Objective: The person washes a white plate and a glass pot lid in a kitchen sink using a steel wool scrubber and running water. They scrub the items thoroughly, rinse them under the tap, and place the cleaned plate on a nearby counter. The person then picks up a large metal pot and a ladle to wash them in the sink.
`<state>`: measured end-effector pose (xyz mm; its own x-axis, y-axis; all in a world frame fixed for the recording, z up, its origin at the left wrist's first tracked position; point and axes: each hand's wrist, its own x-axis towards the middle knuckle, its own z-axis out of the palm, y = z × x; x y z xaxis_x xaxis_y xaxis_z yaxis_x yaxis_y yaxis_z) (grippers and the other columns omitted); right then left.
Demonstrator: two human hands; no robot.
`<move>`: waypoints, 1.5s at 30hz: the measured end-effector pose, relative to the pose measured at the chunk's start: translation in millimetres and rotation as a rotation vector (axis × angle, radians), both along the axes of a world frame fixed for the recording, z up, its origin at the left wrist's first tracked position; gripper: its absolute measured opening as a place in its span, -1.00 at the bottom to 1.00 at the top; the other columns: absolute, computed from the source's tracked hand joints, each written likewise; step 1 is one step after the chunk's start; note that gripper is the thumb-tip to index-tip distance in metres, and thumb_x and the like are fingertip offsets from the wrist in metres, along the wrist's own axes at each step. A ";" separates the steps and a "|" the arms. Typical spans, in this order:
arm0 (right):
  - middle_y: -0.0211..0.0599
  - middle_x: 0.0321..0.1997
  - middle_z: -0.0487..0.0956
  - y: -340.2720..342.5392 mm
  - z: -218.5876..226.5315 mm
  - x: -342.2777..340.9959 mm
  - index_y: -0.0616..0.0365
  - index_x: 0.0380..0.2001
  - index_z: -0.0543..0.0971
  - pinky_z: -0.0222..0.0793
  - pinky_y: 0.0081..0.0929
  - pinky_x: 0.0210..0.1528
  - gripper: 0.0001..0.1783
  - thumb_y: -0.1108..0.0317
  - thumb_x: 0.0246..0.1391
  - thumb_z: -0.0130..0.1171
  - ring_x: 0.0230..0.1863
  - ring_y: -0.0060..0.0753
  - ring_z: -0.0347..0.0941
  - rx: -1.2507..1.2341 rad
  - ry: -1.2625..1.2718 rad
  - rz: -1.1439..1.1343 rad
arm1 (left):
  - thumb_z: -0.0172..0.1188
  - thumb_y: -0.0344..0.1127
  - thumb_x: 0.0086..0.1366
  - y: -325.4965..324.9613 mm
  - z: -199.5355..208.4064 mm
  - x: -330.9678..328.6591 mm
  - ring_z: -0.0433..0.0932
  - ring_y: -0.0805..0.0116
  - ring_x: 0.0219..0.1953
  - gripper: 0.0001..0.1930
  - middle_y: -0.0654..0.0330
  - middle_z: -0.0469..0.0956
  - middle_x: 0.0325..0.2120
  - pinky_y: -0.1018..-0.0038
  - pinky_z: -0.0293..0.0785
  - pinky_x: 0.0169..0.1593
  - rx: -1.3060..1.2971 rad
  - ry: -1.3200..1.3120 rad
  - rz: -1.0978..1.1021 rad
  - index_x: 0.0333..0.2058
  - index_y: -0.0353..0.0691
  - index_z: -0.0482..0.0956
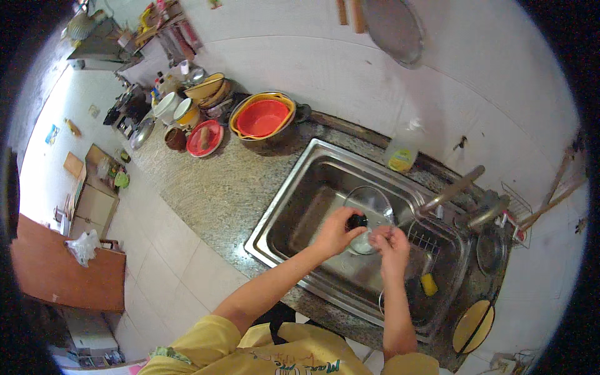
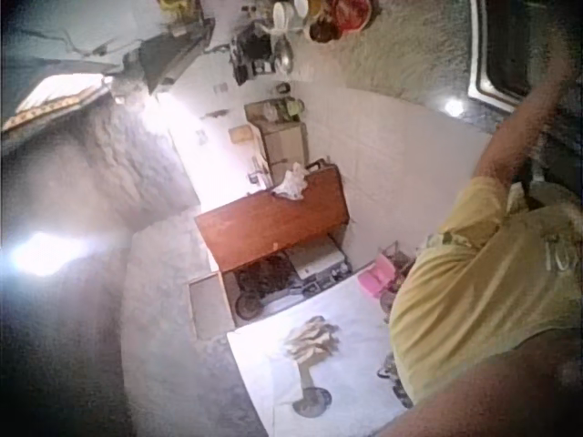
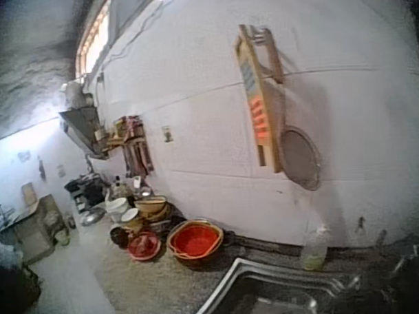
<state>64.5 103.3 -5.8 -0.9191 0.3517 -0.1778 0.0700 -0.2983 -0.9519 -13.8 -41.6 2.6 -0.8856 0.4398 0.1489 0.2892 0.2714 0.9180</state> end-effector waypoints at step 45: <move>-0.20 -0.24 0.47 -426.8 79.1 -291.1 0.25 -0.17 0.37 0.35 -0.53 -0.30 -0.72 0.30 0.10 -0.10 -0.31 -0.40 0.43 -0.281 -0.187 -0.095 | 0.04 -0.27 0.12 -660.9 204.6 -484.2 0.32 0.52 -0.79 -0.76 0.13 0.49 -0.68 0.56 0.18 -0.75 0.103 0.128 0.625 -0.54 -0.35 0.50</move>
<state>-226.6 -323.5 73.3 -0.8270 0.3475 -0.4420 0.1947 -0.5605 -0.8049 -498.0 -702.6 207.2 -0.9425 -0.1752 0.2845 0.2142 0.3366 0.9169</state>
